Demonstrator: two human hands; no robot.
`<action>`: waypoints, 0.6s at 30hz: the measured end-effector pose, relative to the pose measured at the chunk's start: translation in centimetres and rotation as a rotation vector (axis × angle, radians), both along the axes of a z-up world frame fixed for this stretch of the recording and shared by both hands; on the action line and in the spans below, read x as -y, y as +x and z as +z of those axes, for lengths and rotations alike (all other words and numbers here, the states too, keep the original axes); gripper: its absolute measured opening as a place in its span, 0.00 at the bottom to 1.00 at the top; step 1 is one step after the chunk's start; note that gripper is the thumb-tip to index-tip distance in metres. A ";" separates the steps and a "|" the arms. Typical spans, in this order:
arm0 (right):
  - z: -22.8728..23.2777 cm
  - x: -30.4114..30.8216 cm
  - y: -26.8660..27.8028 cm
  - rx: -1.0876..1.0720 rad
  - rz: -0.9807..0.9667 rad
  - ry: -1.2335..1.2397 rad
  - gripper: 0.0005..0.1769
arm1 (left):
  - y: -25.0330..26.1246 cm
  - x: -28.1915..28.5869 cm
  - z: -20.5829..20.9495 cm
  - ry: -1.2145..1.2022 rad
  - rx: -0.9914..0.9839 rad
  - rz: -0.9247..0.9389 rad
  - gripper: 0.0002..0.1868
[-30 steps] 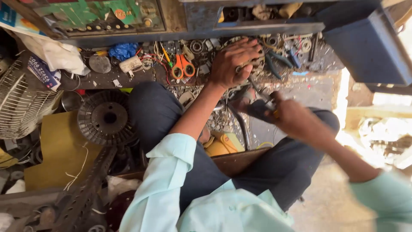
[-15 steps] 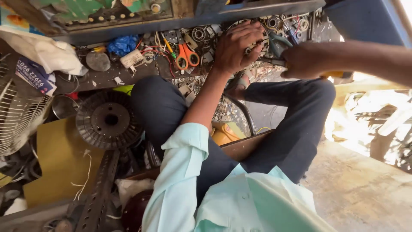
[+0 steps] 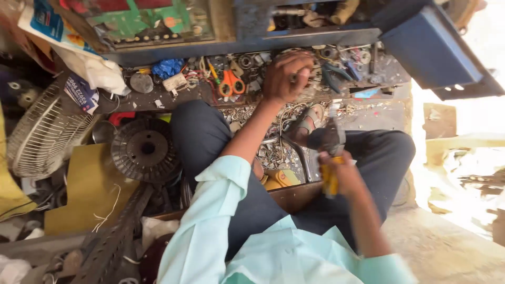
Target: Repairing or rewiring an electric fan motor using wire strippers and pliers.
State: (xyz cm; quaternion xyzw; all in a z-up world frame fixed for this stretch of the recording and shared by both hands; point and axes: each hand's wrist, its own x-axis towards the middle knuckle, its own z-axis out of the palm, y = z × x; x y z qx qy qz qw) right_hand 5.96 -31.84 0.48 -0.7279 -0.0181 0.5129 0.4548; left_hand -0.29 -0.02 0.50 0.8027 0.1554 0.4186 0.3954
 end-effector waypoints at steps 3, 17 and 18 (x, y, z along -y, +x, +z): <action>-4.0 0.7 -3.8 0.202 0.036 0.124 0.12 | 0.9 -0.7 -2.8 0.002 -0.057 -0.005 0.41; 1.1 3.6 2.9 -0.332 -0.323 0.433 0.10 | -13.6 10.7 7.5 -0.019 -0.233 0.335 0.12; 0.4 4.0 3.3 -0.424 -0.375 0.527 0.11 | -14.4 11.0 7.9 -0.132 -0.233 0.378 0.12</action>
